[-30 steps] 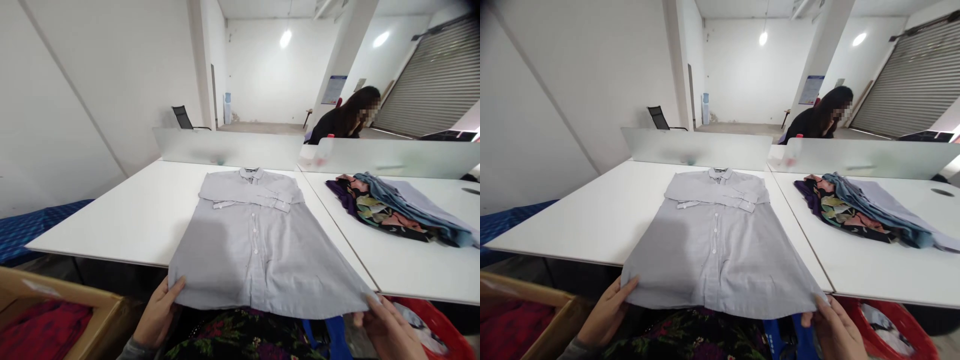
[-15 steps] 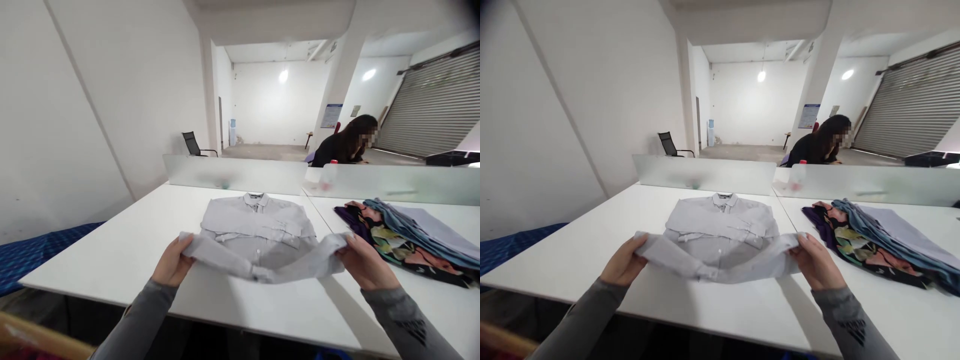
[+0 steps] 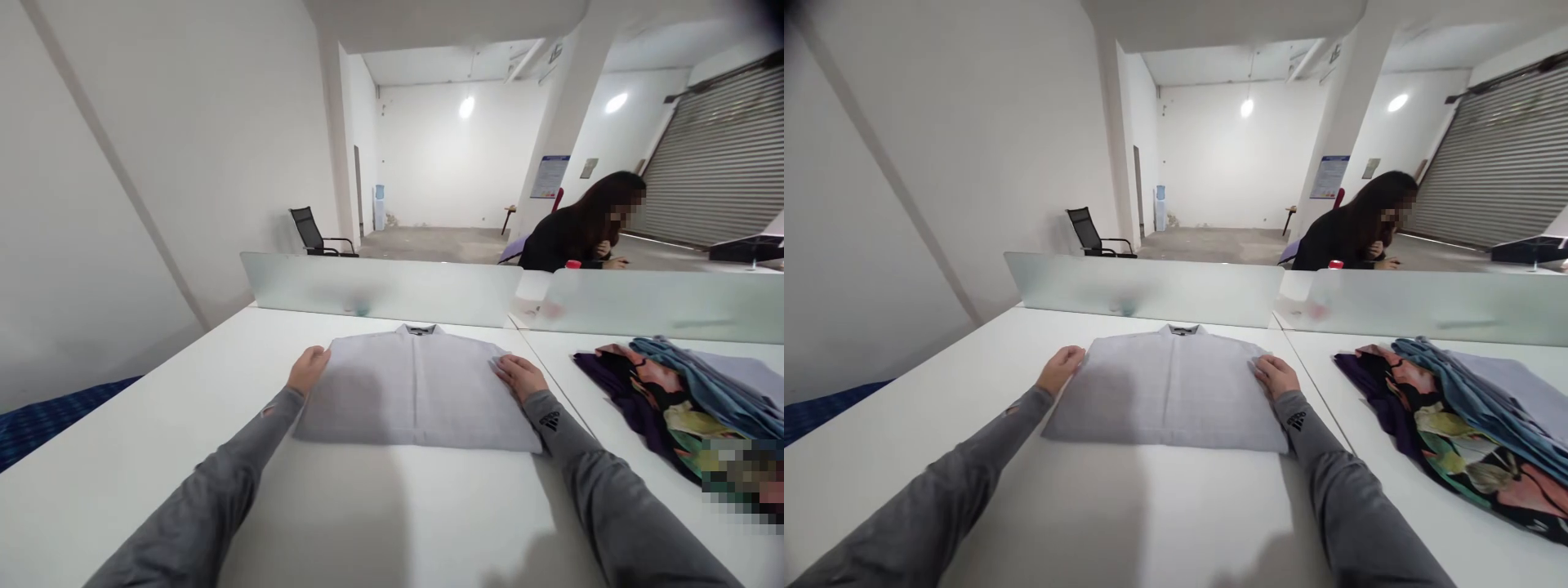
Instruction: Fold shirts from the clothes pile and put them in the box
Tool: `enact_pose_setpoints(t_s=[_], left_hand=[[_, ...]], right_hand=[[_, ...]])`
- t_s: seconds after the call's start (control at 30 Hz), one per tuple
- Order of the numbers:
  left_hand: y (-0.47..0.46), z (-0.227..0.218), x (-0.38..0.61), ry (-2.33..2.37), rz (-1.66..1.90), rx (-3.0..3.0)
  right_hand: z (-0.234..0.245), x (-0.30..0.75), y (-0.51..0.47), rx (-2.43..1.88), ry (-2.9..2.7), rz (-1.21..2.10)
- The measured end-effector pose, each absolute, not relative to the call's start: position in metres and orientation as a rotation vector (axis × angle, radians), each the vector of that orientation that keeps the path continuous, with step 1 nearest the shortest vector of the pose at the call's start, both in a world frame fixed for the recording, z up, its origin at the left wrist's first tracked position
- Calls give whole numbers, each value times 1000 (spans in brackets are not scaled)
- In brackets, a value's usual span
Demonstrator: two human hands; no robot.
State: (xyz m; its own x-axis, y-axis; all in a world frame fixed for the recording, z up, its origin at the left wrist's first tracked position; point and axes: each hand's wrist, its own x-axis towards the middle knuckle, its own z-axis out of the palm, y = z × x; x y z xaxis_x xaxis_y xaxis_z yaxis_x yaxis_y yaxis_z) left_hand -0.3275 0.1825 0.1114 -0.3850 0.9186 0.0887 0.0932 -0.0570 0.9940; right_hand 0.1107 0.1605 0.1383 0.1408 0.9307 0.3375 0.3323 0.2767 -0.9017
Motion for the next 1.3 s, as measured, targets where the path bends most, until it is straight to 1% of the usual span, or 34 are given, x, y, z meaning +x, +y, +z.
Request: enact_pose_setpoints(t_s=[0.07, 0.1, 0.17, 0.23, 0.27, 0.33, 0.4, 0.47, 0.53, 0.6, 0.67, 0.7, 0.8, 0.87, 0.93, 0.97, 1.03, 1.13, 1.2, 1.23, 1.3], left_hand=[[148, 104, -344, 1532, 1418, 1413], [130, 99, -350, 1515, 1250, 1761], [98, 88, -356, 1466, 811, 2357], [82, 80, -349, 1501, 391, 2678], [82, 77, -343, 1563, 239, 2736], [92, 79, -327, 1712, 34, 2763], [106, 85, -317, 1784, -63, 2794], [110, 91, -318, 1759, -82, 2876], [97, 90, -331, 1629, -43, 2974], [68, 83, -351, 1503, 27, 2995], [34, 76, -371, 1454, 93, 2901], [18, 75, -379, 1462, 122, 2826], [-12, 84, -389, 1437, 179, 2614], [-15, 100, -377, 1313, 192, 2527], [-7, 114, -346, 1204, 266, 2493], [0, 118, -325, 1235, 389, 2503], [17, 118, -280, 1229, 521, 2553], [39, 101, -223, 1225, 554, 2585], [48, 88, -203, 1251, 486, 2636], [49, 83, -198, 1267, 446, 2666], [45, 78, -195, 1312, 401, 2720]], right_hand=[[132, 126, 149, -1298, -1466, 690], [128, 135, 140, -1314, -1562, 696], [119, 152, 122, -1328, -1928, 637], [108, 160, 110, -1340, -2357, 411], [103, 161, 107, -1373, -2502, 248], [98, 157, 108, -1514, -2605, -43], [97, 148, 108, -1621, -2629, -247], [96, 139, 93, -1607, -2662, -375], [91, 132, 59, -1522, -2685, -448], [84, 130, 9, -1458, -2670, -449], [78, 135, -41, -1452, -2608, -331], [78, 140, -61, -1452, -2570, -202], [86, 164, -92, -1452, -2320, 409], [94, 180, -89, -1573, -1889, 733], [101, 186, -73, -1708, -1353, 856], [102, 184, -63, -1738, -1139, 887], [104, 171, -43, -1723, -910, 996], [104, 145, -20, -1589, -897, 1282], [107, 135, -10, -1518, -967, 1434], [110, 131, -5, -1511, -1013, 1458], [121, 124, 2, -1534, -1112, 1400]])
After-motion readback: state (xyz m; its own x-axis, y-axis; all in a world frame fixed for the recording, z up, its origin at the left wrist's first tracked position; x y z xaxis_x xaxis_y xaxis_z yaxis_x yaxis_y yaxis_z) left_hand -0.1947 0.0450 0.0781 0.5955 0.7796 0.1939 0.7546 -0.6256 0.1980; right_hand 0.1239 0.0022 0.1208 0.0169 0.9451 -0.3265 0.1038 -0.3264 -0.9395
